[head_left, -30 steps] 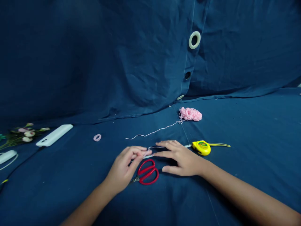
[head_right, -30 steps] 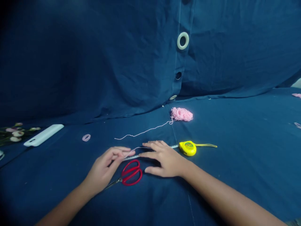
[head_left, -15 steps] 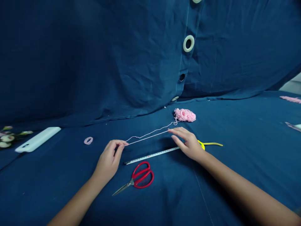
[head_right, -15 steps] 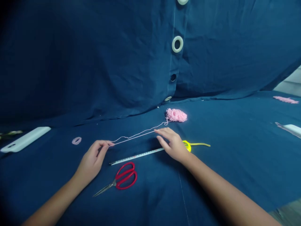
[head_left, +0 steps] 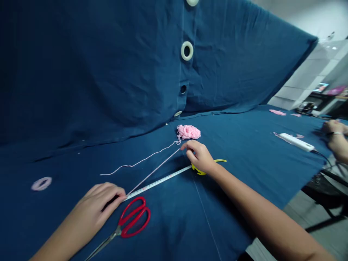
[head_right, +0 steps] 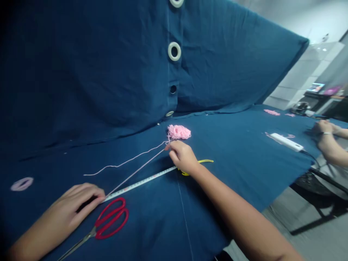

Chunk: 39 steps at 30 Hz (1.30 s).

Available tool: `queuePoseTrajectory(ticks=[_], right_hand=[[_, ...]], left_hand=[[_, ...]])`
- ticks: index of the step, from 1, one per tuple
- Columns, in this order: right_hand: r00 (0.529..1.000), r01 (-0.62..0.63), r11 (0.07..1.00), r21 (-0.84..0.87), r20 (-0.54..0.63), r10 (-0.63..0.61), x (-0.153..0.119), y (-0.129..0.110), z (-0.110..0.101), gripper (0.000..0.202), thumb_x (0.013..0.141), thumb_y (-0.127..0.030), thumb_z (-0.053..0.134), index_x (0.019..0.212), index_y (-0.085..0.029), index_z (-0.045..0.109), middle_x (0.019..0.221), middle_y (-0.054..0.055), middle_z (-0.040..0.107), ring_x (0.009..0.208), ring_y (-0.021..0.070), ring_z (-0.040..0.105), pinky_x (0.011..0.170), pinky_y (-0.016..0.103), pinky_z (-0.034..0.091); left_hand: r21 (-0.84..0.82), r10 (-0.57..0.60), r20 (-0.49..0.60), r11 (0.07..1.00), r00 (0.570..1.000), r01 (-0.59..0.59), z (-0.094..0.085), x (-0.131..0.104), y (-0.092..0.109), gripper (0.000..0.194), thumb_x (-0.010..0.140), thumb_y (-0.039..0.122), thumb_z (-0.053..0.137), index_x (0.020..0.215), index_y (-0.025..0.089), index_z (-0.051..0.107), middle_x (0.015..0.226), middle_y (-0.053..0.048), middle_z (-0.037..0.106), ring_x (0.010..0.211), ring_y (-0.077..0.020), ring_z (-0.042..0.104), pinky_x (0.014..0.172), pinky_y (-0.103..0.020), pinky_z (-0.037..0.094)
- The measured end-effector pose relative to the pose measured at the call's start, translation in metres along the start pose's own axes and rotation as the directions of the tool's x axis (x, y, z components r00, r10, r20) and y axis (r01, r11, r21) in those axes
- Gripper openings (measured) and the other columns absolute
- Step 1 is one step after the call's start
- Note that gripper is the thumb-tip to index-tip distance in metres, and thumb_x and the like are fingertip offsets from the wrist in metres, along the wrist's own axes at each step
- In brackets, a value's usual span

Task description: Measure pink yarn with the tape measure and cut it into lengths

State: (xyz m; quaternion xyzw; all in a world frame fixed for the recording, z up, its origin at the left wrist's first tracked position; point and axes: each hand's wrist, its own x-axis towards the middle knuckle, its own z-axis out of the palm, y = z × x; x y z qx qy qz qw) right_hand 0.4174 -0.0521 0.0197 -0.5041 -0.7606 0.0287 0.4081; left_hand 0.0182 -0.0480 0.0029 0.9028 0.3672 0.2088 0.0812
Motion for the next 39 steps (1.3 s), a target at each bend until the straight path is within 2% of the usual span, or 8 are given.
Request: queuePoseTrajectory(ticks=[5, 9, 15, 19, 24, 28, 35, 39], right_hand=[[0.987, -0.070, 0.987, -0.144, 0.131, 0.089, 0.000, 0.002, 0.001, 0.042, 0.094, -0.011, 0.050, 0.132, -0.022, 0.062, 0.097, 0.004, 0.070, 0.087, 0.0193, 0.062, 0.083, 0.029, 0.048], [0.975, -0.029, 0.963, -0.266, 0.206, 0.086, -0.001, 0.007, 0.004, 0.029, 0.096, -0.011, 0.052, 0.112, -0.023, 0.072, 0.106, 0.004, 0.075, 0.096, 0.0213, 0.061, 0.084, 0.031, 0.046], [0.971, -0.152, 0.930, -0.334, 0.127, 0.204, -0.003, 0.006, 0.009, 0.022, 0.097, -0.014, 0.055, 0.107, -0.024, 0.073, 0.092, 0.004, 0.074, 0.088, 0.0208, 0.063, 0.077, 0.030, 0.043], [0.971, -0.200, 0.925, -0.324, 0.060, 0.231, -0.003, -0.003, 0.007, 0.014, 0.092, -0.014, 0.056, 0.089, -0.023, 0.067, 0.085, 0.003, 0.071, 0.081, 0.0192, 0.062, 0.069, 0.028, 0.039], [0.959, -0.243, 0.900, -0.363, 0.048, 0.279, -0.007, -0.015, 0.011, 0.023, 0.095, -0.017, 0.050, 0.074, -0.022, 0.056, 0.074, 0.002, 0.066, 0.068, 0.0171, 0.057, 0.061, 0.029, 0.030], [0.968, -0.208, 0.925, -0.317, 0.067, 0.241, -0.011, -0.018, 0.020, 0.023, 0.093, -0.015, 0.051, 0.071, -0.023, 0.054, 0.073, 0.000, 0.065, 0.069, 0.0165, 0.058, 0.061, 0.028, 0.032], [0.984, -0.164, 0.974, -0.157, -0.097, 0.150, -0.007, -0.005, 0.023, 0.021, 0.092, -0.012, 0.048, 0.077, -0.023, 0.060, 0.076, 0.001, 0.066, 0.072, 0.0173, 0.060, 0.069, 0.028, 0.042], [0.994, -0.111, 0.987, -0.118, -0.036, 0.107, -0.005, 0.004, 0.017, 0.019, 0.091, -0.013, 0.053, 0.087, -0.023, 0.068, 0.084, 0.002, 0.070, 0.081, 0.0199, 0.062, 0.076, 0.031, 0.045]], left_hand=[[0.086, -0.018, 0.004, 0.996, 1.000, 0.018, 0.008, -0.001, -0.025, 0.033, 0.099, 0.059, 0.047, 0.098, 0.036, 0.070, 0.096, 0.001, 0.073, 0.089, -0.0276, 0.067, 0.075, -0.041, 0.055], [0.146, -0.091, -0.032, 0.985, 0.995, 0.095, 0.005, -0.002, -0.030, 0.038, 0.099, 0.061, 0.042, 0.098, 0.034, 0.068, 0.096, -0.001, 0.071, 0.088, -0.0293, 0.066, 0.075, -0.043, 0.052], [0.134, -0.141, -0.030, 0.981, 0.990, 0.143, 0.000, 0.000, -0.025, 0.036, 0.100, 0.057, 0.043, 0.095, 0.030, 0.066, 0.092, -0.004, 0.069, 0.080, -0.0255, 0.065, 0.069, -0.035, 0.050], [0.127, -0.140, -0.021, 0.982, 0.990, 0.141, -0.003, 0.000, -0.022, 0.034, 0.101, 0.052, 0.043, 0.091, 0.028, 0.064, 0.090, -0.005, 0.067, 0.079, -0.0244, 0.063, 0.069, -0.032, 0.048], [0.162, -0.141, -0.064, 0.975, 0.988, 0.150, -0.007, -0.002, -0.027, 0.030, 0.101, 0.049, 0.044, 0.093, 0.028, 0.063, 0.091, -0.005, 0.067, 0.081, -0.0249, 0.062, 0.071, -0.033, 0.046], [0.165, -0.145, -0.090, 0.973, 0.985, 0.159, -0.010, -0.004, -0.032, 0.030, 0.101, 0.049, 0.046, 0.092, 0.027, 0.064, 0.093, -0.005, 0.068, 0.084, -0.0254, 0.063, 0.072, -0.033, 0.047], [0.084, -0.163, -0.137, 0.981, 0.977, 0.175, -0.008, -0.006, -0.024, 0.030, 0.101, 0.050, 0.048, 0.094, 0.026, 0.065, 0.091, -0.005, 0.067, 0.084, -0.0243, 0.063, 0.073, -0.032, 0.048], [0.063, -0.189, -0.113, 0.978, 0.975, 0.197, -0.008, -0.006, -0.021, 0.031, 0.103, 0.049, 0.047, 0.094, 0.025, 0.065, 0.093, -0.006, 0.067, 0.087, -0.0241, 0.063, 0.074, -0.031, 0.048]])
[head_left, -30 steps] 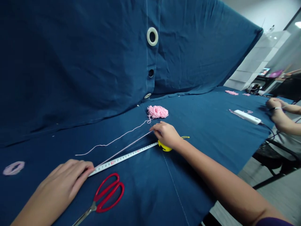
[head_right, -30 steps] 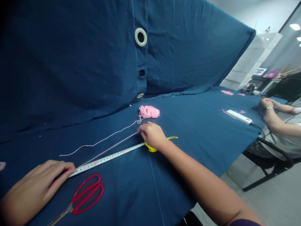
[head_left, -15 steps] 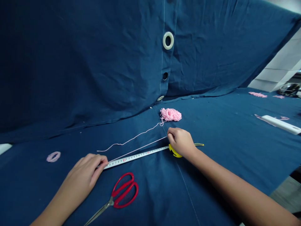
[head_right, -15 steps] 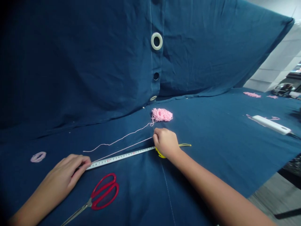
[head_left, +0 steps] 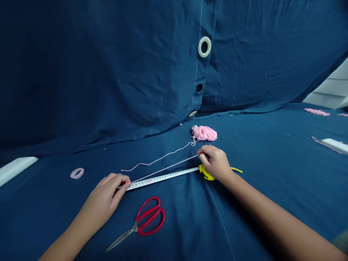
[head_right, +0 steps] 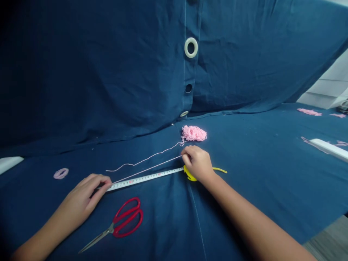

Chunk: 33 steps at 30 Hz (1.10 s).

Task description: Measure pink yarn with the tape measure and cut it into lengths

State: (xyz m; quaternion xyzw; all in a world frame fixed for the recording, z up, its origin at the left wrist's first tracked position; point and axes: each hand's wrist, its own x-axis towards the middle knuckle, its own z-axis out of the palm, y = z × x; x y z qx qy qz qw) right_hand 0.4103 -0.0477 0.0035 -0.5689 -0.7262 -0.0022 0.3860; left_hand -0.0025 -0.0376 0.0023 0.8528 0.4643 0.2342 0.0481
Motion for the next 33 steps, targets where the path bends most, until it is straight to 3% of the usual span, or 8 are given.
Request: queuePoseTrajectory(ticks=[4, 8, 12, 14, 19, 24, 29, 33], right_hand=[[0.969, 0.104, 0.994, 0.032, 0.220, -0.109, 0.003, 0.000, -0.009, 0.021, 0.090, -0.011, 0.053, 0.088, -0.023, 0.071, 0.083, 0.003, 0.069, 0.085, 0.0219, 0.059, 0.080, 0.033, 0.047], [0.880, 0.168, 0.981, 0.094, 0.434, -0.192, 0.002, -0.006, -0.023, 0.021, 0.091, -0.018, 0.060, 0.107, -0.025, 0.072, 0.100, 0.004, 0.069, 0.096, 0.0225, 0.060, 0.090, 0.037, 0.049], [0.815, 0.071, 0.993, 0.099, 0.568, -0.115, -0.001, -0.003, -0.034, 0.063, 0.079, -0.048, 0.082, 0.135, -0.029, 0.058, 0.119, 0.007, 0.062, 0.107, 0.0268, 0.060, 0.091, 0.040, 0.051], [0.813, 0.016, 0.996, 0.084, 0.580, -0.061, -0.002, 0.001, -0.036, 0.071, 0.071, -0.049, 0.087, 0.132, -0.028, 0.056, 0.118, 0.007, 0.061, 0.105, 0.0267, 0.060, 0.087, 0.038, 0.052], [0.804, -0.126, 0.979, 0.163, 0.594, 0.004, 0.002, 0.005, -0.034, 0.042, 0.076, -0.035, 0.081, 0.107, -0.025, 0.055, 0.097, 0.000, 0.062, 0.079, 0.0166, 0.059, 0.068, 0.027, 0.050], [0.846, -0.065, 0.982, 0.178, 0.532, -0.041, 0.006, -0.002, -0.032, 0.014, 0.083, -0.025, 0.068, 0.096, -0.023, 0.066, 0.095, 0.001, 0.069, 0.081, 0.0165, 0.063, 0.073, 0.027, 0.047], [0.871, -0.023, 0.986, 0.163, 0.487, -0.061, 0.004, -0.011, -0.034, 0.009, 0.084, -0.023, 0.065, 0.091, -0.023, 0.069, 0.090, 0.000, 0.071, 0.076, 0.0161, 0.063, 0.070, 0.027, 0.045], [0.854, -0.031, 0.991, 0.129, 0.519, -0.041, 0.002, -0.020, -0.032, 0.011, 0.088, -0.033, 0.067, 0.094, -0.024, 0.068, 0.083, -0.001, 0.069, 0.072, 0.0165, 0.061, 0.067, 0.028, 0.044]], left_hand=[[-0.029, 0.000, 0.073, 1.000, 0.997, 0.002, -0.002, 0.000, 0.000, 0.029, 0.103, 0.046, 0.047, 0.093, 0.025, 0.065, 0.094, -0.005, 0.068, 0.088, -0.0225, 0.062, 0.076, -0.030, 0.048], [-0.046, 0.006, 0.108, 0.999, 0.994, -0.001, -0.003, 0.000, 0.000, 0.027, 0.103, 0.044, 0.048, 0.093, 0.025, 0.065, 0.094, -0.004, 0.068, 0.087, -0.0216, 0.062, 0.076, -0.029, 0.048], [-0.046, -0.013, 0.118, 0.999, 0.993, 0.018, -0.003, 0.000, 0.001, 0.027, 0.104, 0.042, 0.046, 0.092, 0.024, 0.063, 0.092, -0.004, 0.066, 0.085, -0.0213, 0.060, 0.076, -0.030, 0.047], [-0.044, -0.030, 0.133, 0.998, 0.991, 0.037, -0.003, -0.001, 0.001, 0.028, 0.105, 0.042, 0.044, 0.093, 0.023, 0.062, 0.092, -0.004, 0.065, 0.085, -0.0211, 0.060, 0.076, -0.030, 0.046], [-0.051, -0.084, 0.149, 0.994, 0.985, 0.092, -0.002, -0.002, 0.000, 0.033, 0.106, 0.045, 0.040, 0.093, 0.023, 0.060, 0.092, -0.003, 0.063, 0.085, -0.0212, 0.059, 0.077, -0.031, 0.044], [-0.091, -0.129, 0.129, 0.986, 0.983, 0.141, -0.002, -0.003, 0.000, 0.032, 0.106, 0.046, 0.041, 0.094, 0.023, 0.060, 0.094, -0.003, 0.063, 0.088, -0.0214, 0.060, 0.079, -0.030, 0.045], [-0.130, -0.140, 0.088, 0.980, 0.986, 0.150, -0.004, -0.005, 0.001, 0.032, 0.105, 0.047, 0.042, 0.094, 0.023, 0.060, 0.092, -0.002, 0.062, 0.087, -0.0210, 0.060, 0.079, -0.030, 0.046], [-0.113, -0.138, 0.061, 0.983, 0.988, 0.145, -0.004, -0.005, 0.000, 0.032, 0.106, 0.046, 0.042, 0.093, 0.023, 0.059, 0.092, -0.002, 0.062, 0.087, -0.0210, 0.059, 0.079, -0.031, 0.045]])
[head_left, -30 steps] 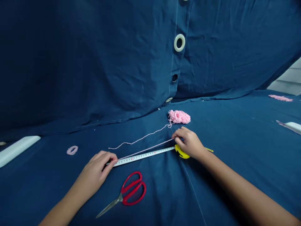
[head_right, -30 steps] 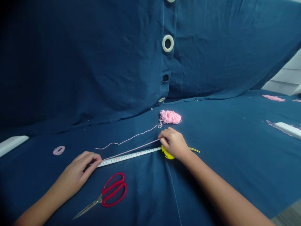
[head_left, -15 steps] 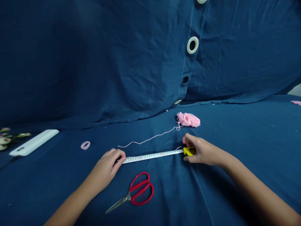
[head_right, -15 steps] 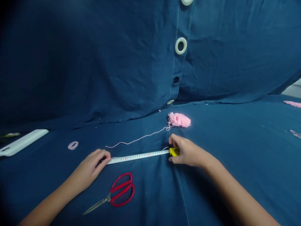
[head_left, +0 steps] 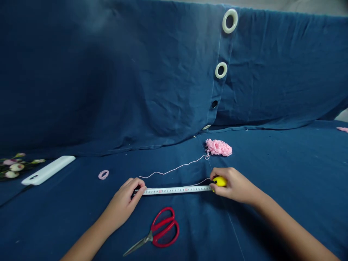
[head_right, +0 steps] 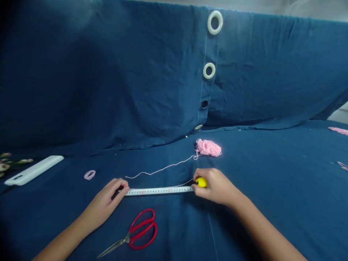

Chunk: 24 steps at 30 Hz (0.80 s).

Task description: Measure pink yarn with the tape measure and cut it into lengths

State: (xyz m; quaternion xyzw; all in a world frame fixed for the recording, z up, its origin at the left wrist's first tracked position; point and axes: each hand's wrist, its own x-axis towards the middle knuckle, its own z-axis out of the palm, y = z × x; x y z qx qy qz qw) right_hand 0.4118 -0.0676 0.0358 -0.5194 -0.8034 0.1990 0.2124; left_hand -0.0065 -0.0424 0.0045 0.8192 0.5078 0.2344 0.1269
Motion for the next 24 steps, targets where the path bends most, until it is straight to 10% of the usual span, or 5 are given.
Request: queuePoseTrajectory(ticks=[11, 24], right_hand=[[0.992, -0.084, 0.987, -0.137, 0.083, 0.096, 0.003, 0.020, 0.003, 0.023, 0.079, -0.042, 0.076, 0.094, -0.026, 0.070, 0.092, 0.003, 0.068, 0.082, 0.0208, 0.063, 0.073, 0.031, 0.046], [0.991, 0.096, 0.993, -0.061, -0.084, -0.101, 0.005, 0.002, 0.017, 0.023, 0.088, -0.045, 0.073, 0.099, -0.026, 0.068, 0.097, 0.001, 0.071, 0.087, 0.0185, 0.066, 0.077, 0.028, 0.047]], left_hand=[[0.067, 0.078, 0.029, 0.995, 0.997, -0.080, 0.004, 0.000, -0.006, 0.026, 0.107, 0.041, 0.043, 0.095, 0.025, 0.060, 0.114, -0.002, 0.066, 0.110, -0.0231, 0.059, 0.093, -0.036, 0.045], [0.016, 0.056, -0.005, 0.998, 0.998, -0.056, 0.000, 0.002, 0.000, 0.028, 0.106, 0.043, 0.042, 0.098, 0.025, 0.060, 0.105, -0.004, 0.067, 0.102, -0.0239, 0.059, 0.089, -0.035, 0.046]])
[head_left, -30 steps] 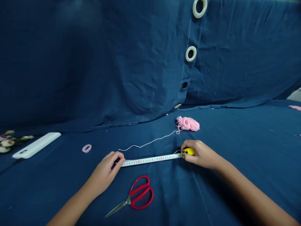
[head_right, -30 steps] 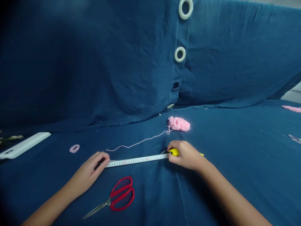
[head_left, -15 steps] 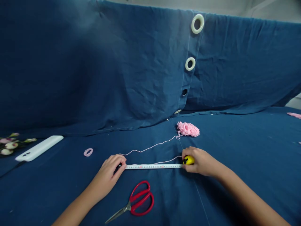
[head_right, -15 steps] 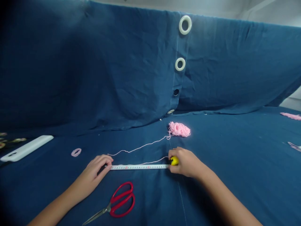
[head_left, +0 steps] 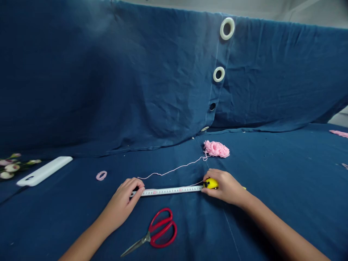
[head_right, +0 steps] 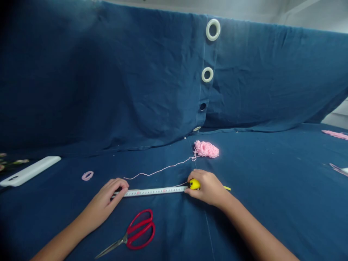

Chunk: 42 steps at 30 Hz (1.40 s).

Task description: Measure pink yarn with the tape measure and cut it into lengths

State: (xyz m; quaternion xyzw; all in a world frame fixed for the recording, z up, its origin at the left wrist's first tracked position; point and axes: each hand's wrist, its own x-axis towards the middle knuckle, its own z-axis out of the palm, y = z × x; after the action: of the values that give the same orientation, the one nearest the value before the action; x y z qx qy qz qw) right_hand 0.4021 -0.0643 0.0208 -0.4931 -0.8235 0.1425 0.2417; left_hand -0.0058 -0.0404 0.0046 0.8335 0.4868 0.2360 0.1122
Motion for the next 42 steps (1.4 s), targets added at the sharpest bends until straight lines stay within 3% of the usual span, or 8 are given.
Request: queuePoseTrajectory(ticks=[3, 6, 9, 12, 23, 31, 38, 42], right_hand=[[1.000, -0.002, 1.000, 0.031, -0.005, 0.002, 0.000, -0.003, -0.001, 0.040, 0.085, -0.060, 0.075, 0.108, -0.027, 0.069, 0.101, 0.002, 0.072, 0.091, 0.0196, 0.067, 0.080, 0.029, 0.048], [0.990, -0.132, 0.990, -0.039, -0.054, 0.130, 0.000, 0.002, -0.009, 0.047, 0.097, -0.068, 0.053, 0.103, -0.024, 0.069, 0.098, 0.005, 0.072, 0.088, 0.0208, 0.067, 0.078, 0.031, 0.047], [0.924, -0.379, 0.906, -0.186, -0.027, 0.381, 0.000, 0.017, -0.016, 0.066, 0.104, -0.067, 0.027, 0.080, -0.021, 0.068, 0.082, 0.009, 0.071, 0.076, 0.0225, 0.066, 0.069, 0.033, 0.043], [0.837, -0.507, 0.828, -0.238, 0.092, 0.539, 0.001, 0.031, -0.017, 0.071, 0.100, -0.073, 0.033, 0.069, -0.019, 0.067, 0.070, 0.011, 0.068, 0.067, 0.0241, 0.065, 0.061, 0.033, 0.039], [0.823, -0.440, 0.898, 0.017, 0.408, 0.396, -0.006, 0.034, -0.031, 0.039, 0.086, -0.053, 0.063, 0.068, -0.019, 0.065, 0.061, -0.003, 0.051, 0.058, 0.0119, 0.043, 0.054, 0.026, 0.031], [0.830, -0.407, 0.911, -0.061, 0.393, 0.397, -0.008, 0.044, -0.037, 0.034, 0.086, -0.050, 0.065, 0.069, -0.020, 0.067, 0.061, -0.001, 0.056, 0.058, 0.0135, 0.047, 0.052, 0.027, 0.029], [0.882, -0.416, 0.861, -0.292, 0.103, 0.461, -0.007, 0.039, -0.032, 0.039, 0.083, -0.062, 0.067, 0.079, -0.024, 0.065, 0.074, 0.004, 0.068, 0.066, 0.0192, 0.060, 0.054, 0.028, 0.032], [0.805, -0.497, 0.824, -0.271, 0.210, 0.555, -0.009, 0.030, -0.033, 0.056, 0.080, -0.078, 0.063, 0.079, -0.022, 0.071, 0.079, 0.008, 0.072, 0.068, 0.0237, 0.064, 0.054, 0.031, 0.037]], left_hand=[[0.018, -0.001, 0.024, 1.000, 1.000, 0.000, 0.000, -0.001, 0.001, 0.028, 0.106, 0.043, 0.043, 0.094, 0.024, 0.060, 0.099, -0.003, 0.065, 0.096, -0.0230, 0.058, 0.086, -0.034, 0.044], [0.053, 0.004, 0.059, 0.999, 0.998, -0.007, 0.000, 0.000, 0.002, 0.030, 0.106, 0.044, 0.044, 0.092, 0.023, 0.061, 0.095, -0.003, 0.065, 0.091, -0.0225, 0.057, 0.083, -0.034, 0.042], [0.077, -0.001, 0.075, 0.997, 0.997, -0.005, 0.002, 0.000, 0.001, 0.029, 0.106, 0.043, 0.044, 0.092, 0.024, 0.061, 0.094, -0.002, 0.065, 0.089, -0.0224, 0.057, 0.083, -0.035, 0.041], [0.079, 0.004, 0.070, 0.997, 0.998, -0.010, 0.002, 0.000, 0.000, 0.027, 0.105, 0.042, 0.045, 0.092, 0.024, 0.061, 0.094, -0.002, 0.065, 0.090, -0.0224, 0.057, 0.082, -0.035, 0.041], [0.077, -0.004, 0.085, 0.997, 0.996, -0.003, 0.003, 0.002, 0.000, 0.027, 0.105, 0.042, 0.046, 0.092, 0.024, 0.062, 0.096, -0.002, 0.065, 0.092, -0.0225, 0.057, 0.082, -0.034, 0.039], [0.104, -0.006, 0.096, 0.995, 0.995, -0.004, 0.007, 0.001, -0.001, 0.027, 0.105, 0.042, 0.046, 0.091, 0.024, 0.061, 0.089, -0.001, 0.063, 0.086, -0.0217, 0.055, 0.080, -0.034, 0.037], [0.105, -0.010, 0.092, 0.994, 0.996, 0.000, 0.006, 0.001, 0.001, 0.028, 0.106, 0.042, 0.044, 0.092, 0.024, 0.060, 0.090, -0.001, 0.063, 0.087, -0.0219, 0.056, 0.081, -0.034, 0.037], [0.105, -0.011, 0.080, 0.994, 0.997, 0.002, 0.007, 0.000, 0.002, 0.028, 0.106, 0.042, 0.044, 0.093, 0.024, 0.060, 0.090, -0.002, 0.063, 0.088, -0.0224, 0.056, 0.082, -0.035, 0.037]])
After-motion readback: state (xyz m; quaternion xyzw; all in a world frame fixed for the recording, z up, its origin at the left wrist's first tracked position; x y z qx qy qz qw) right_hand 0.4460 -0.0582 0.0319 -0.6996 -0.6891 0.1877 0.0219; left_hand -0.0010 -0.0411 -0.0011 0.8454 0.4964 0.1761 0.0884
